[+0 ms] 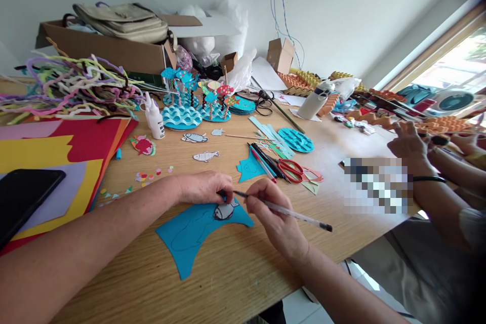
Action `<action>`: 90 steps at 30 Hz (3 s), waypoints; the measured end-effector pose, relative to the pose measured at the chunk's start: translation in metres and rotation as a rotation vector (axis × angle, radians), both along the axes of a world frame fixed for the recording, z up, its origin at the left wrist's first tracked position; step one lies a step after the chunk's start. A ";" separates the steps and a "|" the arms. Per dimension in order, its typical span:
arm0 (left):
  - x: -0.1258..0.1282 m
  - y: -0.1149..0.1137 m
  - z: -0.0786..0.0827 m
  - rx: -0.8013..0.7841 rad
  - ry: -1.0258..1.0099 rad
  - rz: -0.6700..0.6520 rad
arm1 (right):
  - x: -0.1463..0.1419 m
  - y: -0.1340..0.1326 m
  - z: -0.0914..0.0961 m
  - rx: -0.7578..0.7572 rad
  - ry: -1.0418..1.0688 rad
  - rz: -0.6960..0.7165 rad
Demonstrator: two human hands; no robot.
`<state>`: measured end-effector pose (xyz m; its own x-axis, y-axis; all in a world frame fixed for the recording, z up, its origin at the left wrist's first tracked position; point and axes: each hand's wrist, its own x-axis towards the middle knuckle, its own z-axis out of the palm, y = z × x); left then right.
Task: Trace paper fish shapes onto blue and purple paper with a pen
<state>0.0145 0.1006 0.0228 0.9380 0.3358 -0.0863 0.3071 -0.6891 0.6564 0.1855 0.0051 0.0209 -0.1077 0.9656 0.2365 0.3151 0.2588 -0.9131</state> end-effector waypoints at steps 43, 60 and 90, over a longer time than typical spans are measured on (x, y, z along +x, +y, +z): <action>-0.001 -0.066 -0.006 0.145 0.103 0.671 | 0.019 0.028 -0.016 0.322 -0.641 0.419; -0.001 -0.052 -0.007 0.179 0.132 0.625 | 0.020 0.026 -0.024 0.295 -0.535 0.416; 0.008 -0.051 0.009 -0.064 0.001 0.647 | 0.023 0.026 -0.018 0.186 -0.475 0.271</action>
<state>0.0221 0.0495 0.0317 0.5480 0.8269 -0.1261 0.6478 -0.3241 0.6895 0.2080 0.0307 0.0025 -0.4808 0.8358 0.2651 0.5795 0.5298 -0.6192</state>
